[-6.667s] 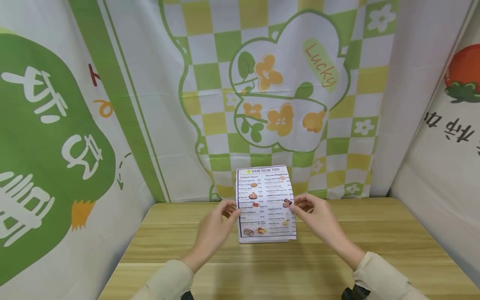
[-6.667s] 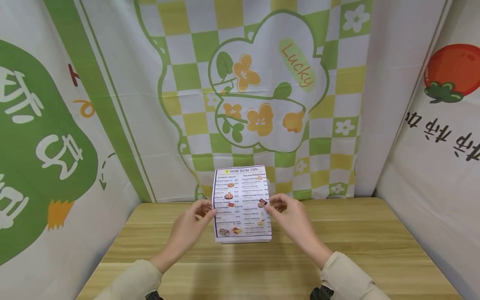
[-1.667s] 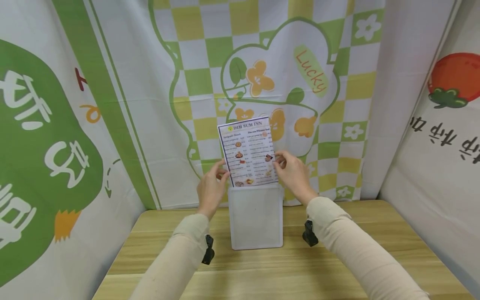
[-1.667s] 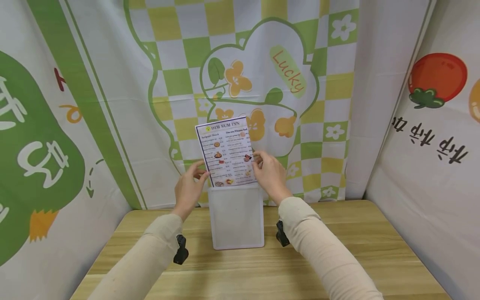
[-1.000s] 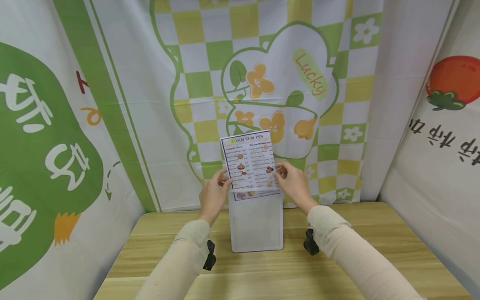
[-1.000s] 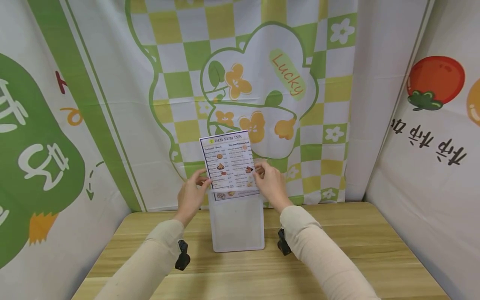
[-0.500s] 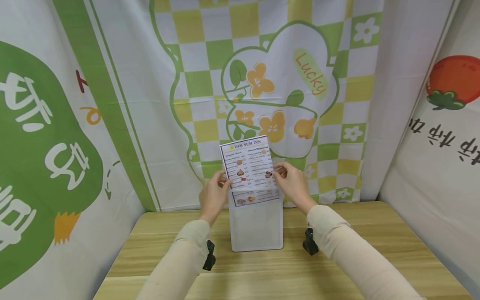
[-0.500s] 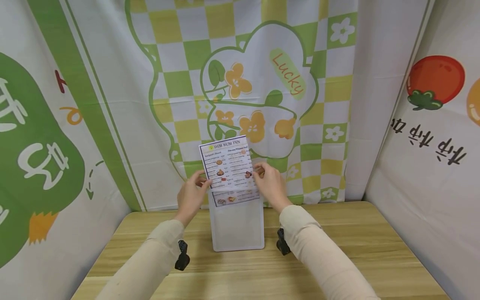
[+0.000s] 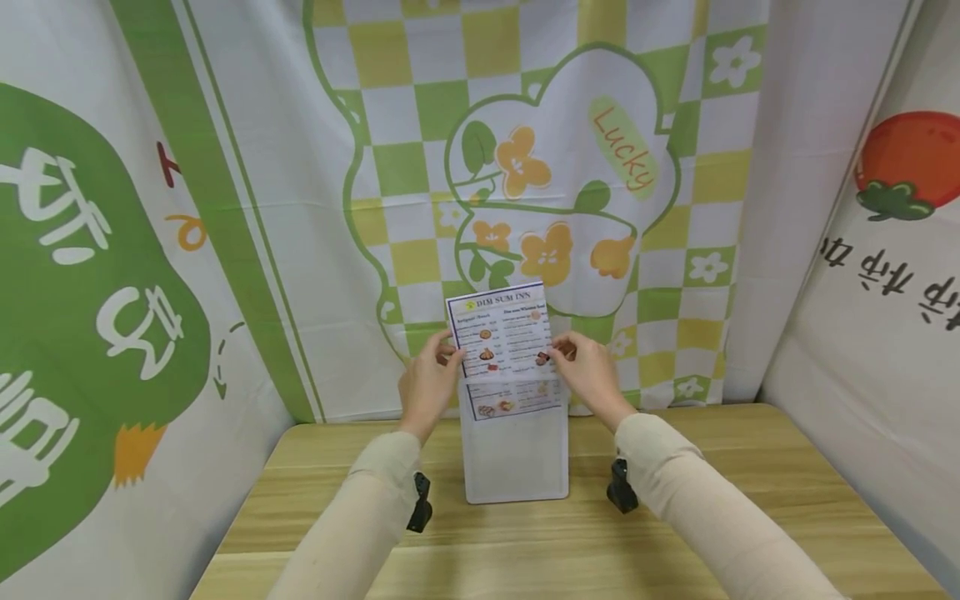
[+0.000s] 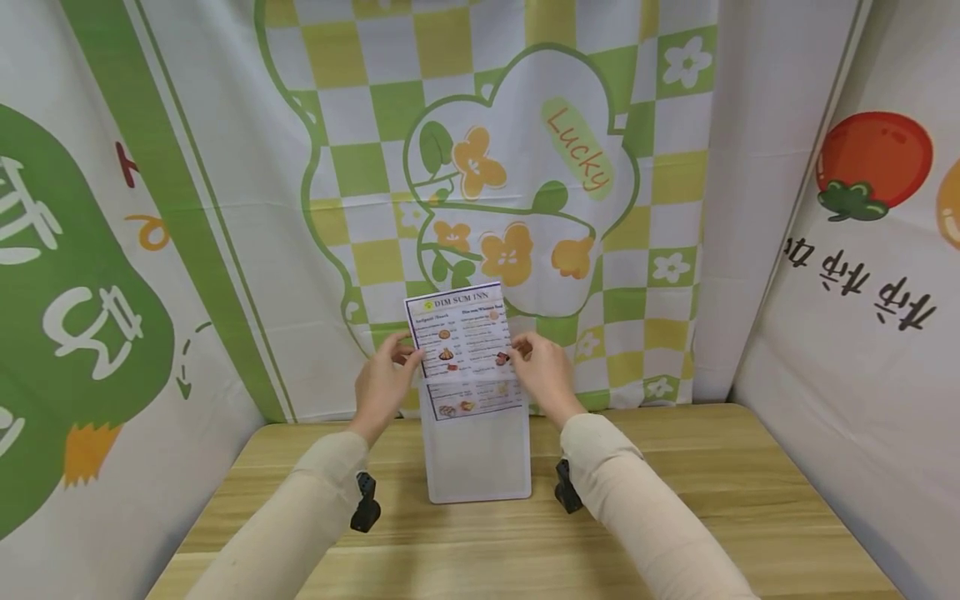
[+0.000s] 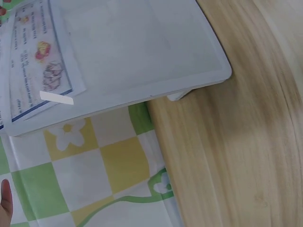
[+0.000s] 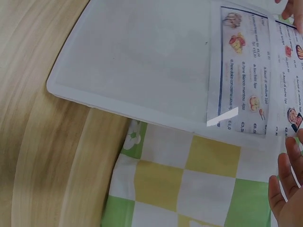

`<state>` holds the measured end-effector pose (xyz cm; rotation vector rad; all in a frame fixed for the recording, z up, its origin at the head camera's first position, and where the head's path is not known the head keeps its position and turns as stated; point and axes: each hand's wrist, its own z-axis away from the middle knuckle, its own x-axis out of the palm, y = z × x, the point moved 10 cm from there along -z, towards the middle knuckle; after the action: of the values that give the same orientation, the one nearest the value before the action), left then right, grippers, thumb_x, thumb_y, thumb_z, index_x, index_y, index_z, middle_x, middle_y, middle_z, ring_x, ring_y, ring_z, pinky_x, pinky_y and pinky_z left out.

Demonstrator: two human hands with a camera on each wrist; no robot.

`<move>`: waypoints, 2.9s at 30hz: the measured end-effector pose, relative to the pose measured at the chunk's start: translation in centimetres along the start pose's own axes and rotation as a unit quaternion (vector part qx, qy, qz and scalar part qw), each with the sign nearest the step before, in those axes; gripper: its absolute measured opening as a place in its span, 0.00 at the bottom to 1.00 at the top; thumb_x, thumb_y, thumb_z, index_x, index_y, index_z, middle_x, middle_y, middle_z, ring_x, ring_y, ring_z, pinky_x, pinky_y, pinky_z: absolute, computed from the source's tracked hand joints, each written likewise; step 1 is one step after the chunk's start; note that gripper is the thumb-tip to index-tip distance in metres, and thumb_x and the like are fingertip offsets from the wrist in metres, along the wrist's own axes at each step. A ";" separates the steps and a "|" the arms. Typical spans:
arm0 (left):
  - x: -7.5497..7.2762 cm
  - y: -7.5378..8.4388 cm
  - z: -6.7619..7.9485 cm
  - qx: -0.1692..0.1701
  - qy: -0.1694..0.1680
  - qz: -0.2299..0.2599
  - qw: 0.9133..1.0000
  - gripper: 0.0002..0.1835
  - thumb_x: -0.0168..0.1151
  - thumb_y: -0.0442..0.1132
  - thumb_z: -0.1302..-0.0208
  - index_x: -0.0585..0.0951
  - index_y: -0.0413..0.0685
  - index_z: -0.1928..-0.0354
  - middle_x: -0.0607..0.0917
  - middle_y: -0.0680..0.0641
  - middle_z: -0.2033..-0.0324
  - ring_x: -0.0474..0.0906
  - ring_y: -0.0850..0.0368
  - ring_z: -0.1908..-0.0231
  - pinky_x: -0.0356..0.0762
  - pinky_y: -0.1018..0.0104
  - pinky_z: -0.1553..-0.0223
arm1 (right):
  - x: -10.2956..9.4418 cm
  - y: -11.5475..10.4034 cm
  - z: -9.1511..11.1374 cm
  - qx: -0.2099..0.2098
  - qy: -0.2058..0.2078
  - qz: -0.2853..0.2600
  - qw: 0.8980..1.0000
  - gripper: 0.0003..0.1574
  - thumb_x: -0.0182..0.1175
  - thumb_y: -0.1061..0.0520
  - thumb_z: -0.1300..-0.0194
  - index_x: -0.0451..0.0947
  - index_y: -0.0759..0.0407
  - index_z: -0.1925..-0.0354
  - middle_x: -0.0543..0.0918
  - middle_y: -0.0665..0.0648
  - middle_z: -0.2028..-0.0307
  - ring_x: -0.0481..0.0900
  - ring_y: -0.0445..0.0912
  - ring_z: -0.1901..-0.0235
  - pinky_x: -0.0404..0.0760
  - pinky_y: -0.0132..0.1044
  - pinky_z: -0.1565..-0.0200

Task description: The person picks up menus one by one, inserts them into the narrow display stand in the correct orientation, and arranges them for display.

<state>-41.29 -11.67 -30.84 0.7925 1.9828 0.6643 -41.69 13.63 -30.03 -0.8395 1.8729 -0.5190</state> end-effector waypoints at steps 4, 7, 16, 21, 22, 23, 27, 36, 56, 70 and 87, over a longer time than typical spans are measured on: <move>-0.3 0.4 -0.2 0.003 0.005 -0.002 1.000 0.20 0.63 0.46 0.32 0.78 0.53 0.40 0.88 0.53 0.58 0.81 0.56 0.64 0.72 0.60 0.66 | 0.4 0.6 0.2 0.006 -0.009 0.001 1.000 0.11 0.62 0.56 0.31 0.82 0.61 0.55 0.86 0.57 0.62 0.80 0.49 0.64 0.78 0.43 0.63; -0.2 0.4 -0.1 0.008 0.004 -0.004 1.000 0.19 0.64 0.45 0.32 0.78 0.52 0.41 0.88 0.52 0.58 0.82 0.55 0.64 0.73 0.59 0.65 | 0.4 0.6 0.1 0.007 -0.010 -0.001 1.000 0.12 0.62 0.56 0.31 0.82 0.61 0.54 0.86 0.57 0.61 0.80 0.49 0.63 0.78 0.43 0.61; 0.4 -0.2 0.6 -0.002 -0.013 -0.008 1.000 0.20 0.65 0.44 0.32 0.78 0.51 0.40 0.88 0.51 0.59 0.82 0.55 0.65 0.74 0.60 0.66 | 0.1 -0.6 -0.6 0.001 -0.006 -0.018 1.000 0.16 0.62 0.55 0.30 0.80 0.64 0.50 0.85 0.60 0.59 0.80 0.52 0.60 0.78 0.45 0.56; 0.2 0.0 0.4 0.000 -0.007 -0.006 1.000 0.20 0.64 0.45 0.32 0.78 0.55 0.40 0.88 0.53 0.58 0.82 0.57 0.66 0.72 0.62 0.69 | 0.6 -0.4 -0.2 0.006 -0.017 -0.007 1.000 0.13 0.62 0.55 0.30 0.81 0.64 0.55 0.84 0.60 0.63 0.79 0.51 0.63 0.78 0.45 0.58; 0.2 0.1 0.3 0.002 -0.004 -0.004 1.000 0.19 0.64 0.45 0.32 0.78 0.55 0.40 0.88 0.54 0.58 0.82 0.57 0.66 0.72 0.62 0.69 | 0.8 -0.2 -0.1 0.010 -0.018 -0.006 1.000 0.12 0.62 0.55 0.31 0.81 0.64 0.56 0.84 0.60 0.64 0.79 0.51 0.63 0.78 0.44 0.59; 0.2 0.2 0.2 0.004 -0.003 -0.003 1.000 0.19 0.64 0.45 0.31 0.78 0.55 0.40 0.88 0.54 0.58 0.82 0.57 0.66 0.72 0.62 0.69 | 0.9 -0.1 0.0 0.011 -0.018 -0.003 1.000 0.12 0.62 0.55 0.31 0.81 0.64 0.57 0.84 0.59 0.65 0.79 0.51 0.64 0.78 0.44 0.59; 0.1 0.6 -0.1 0.011 -0.003 0.003 1.000 0.20 0.64 0.46 0.32 0.78 0.55 0.40 0.88 0.53 0.58 0.81 0.56 0.64 0.73 0.62 0.67 | 1.1 0.4 0.2 0.015 -0.017 0.005 1.000 0.12 0.63 0.55 0.31 0.81 0.64 0.58 0.84 0.59 0.65 0.79 0.51 0.65 0.78 0.44 0.60; 0.4 0.3 0.4 0.020 -0.013 -0.008 1.000 0.19 0.65 0.44 0.33 0.79 0.53 0.41 0.88 0.51 0.59 0.83 0.56 0.65 0.74 0.59 0.66 | 0.8 -0.3 -0.2 0.011 -0.010 -0.013 1.000 0.12 0.63 0.52 0.31 0.80 0.61 0.61 0.82 0.57 0.67 0.77 0.50 0.67 0.76 0.41 0.65; 0.5 0.2 0.6 0.033 -0.014 0.005 0.999 0.14 0.66 0.42 0.34 0.83 0.55 0.46 0.88 0.53 0.60 0.82 0.57 0.65 0.74 0.61 0.67 | 0.4 -0.6 -0.1 -0.002 -0.003 -0.023 1.000 0.13 0.62 0.56 0.30 0.81 0.61 0.51 0.84 0.57 0.64 0.78 0.49 0.65 0.76 0.42 0.63; 1.4 -0.8 1.6 0.038 -0.032 -0.026 0.998 0.06 0.67 0.43 0.34 0.86 0.57 0.57 0.87 0.56 0.61 0.79 0.59 0.62 0.74 0.62 0.66 | 1.0 0.5 0.7 -0.020 -0.010 0.009 1.000 0.06 0.65 0.62 0.35 0.85 0.60 0.58 0.86 0.57 0.63 0.80 0.51 0.62 0.79 0.45 0.58; 1.5 -1.2 2.5 0.056 -0.021 -0.059 0.996 0.06 0.68 0.45 0.36 0.87 0.59 0.58 0.86 0.55 0.59 0.79 0.56 0.60 0.75 0.58 0.61 | 1.6 1.3 1.9 -0.030 -0.024 0.037 0.999 0.08 0.64 0.57 0.33 0.85 0.56 0.57 0.84 0.56 0.56 0.78 0.53 0.53 0.77 0.50 0.52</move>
<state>-40.10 -11.00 -33.65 0.7439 2.0251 0.4678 -40.81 13.30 -32.66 -0.8108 1.8757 -0.3957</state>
